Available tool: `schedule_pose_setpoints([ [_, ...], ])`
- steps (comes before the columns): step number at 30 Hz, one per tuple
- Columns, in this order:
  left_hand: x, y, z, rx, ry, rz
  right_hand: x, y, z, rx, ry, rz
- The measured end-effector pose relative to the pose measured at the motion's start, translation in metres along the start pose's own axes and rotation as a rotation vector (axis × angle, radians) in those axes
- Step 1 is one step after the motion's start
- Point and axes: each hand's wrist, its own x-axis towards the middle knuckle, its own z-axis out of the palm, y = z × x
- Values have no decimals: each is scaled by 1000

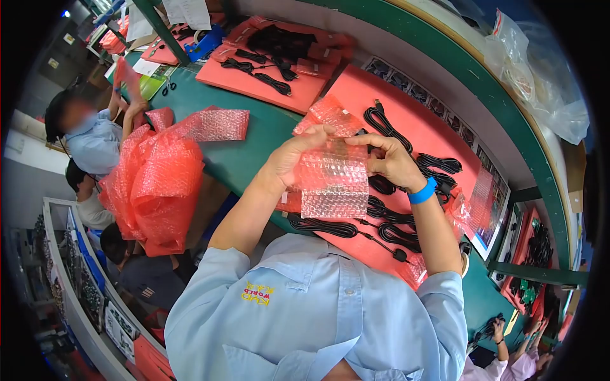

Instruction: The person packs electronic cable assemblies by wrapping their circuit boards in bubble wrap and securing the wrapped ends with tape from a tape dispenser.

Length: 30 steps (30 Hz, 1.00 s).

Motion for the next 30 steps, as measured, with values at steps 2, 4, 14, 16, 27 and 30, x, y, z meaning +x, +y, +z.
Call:
schedule_pose_setpoints([
  [2, -1, 0, 6, 103, 132, 20, -2, -2, 0, 20, 31, -15],
  [4, -4, 0, 15, 180, 119, -26, -2, 3, -1, 1, 28, 0],
  [14, -7, 1, 6, 318, 141, -87, -40, -24, 18, -585, -78, -326],
  [16, -4, -2, -1, 364, 154, -61, -45, -28, 47, -978, 13, -369],
  [27, -5, 4, 5, 318, 197, -54, -40, -12, 64, -1186, 26, -567],
  [30, -2, 6, 0, 285, 180, -94, -41, -12, 57, -1220, 34, -600],
])
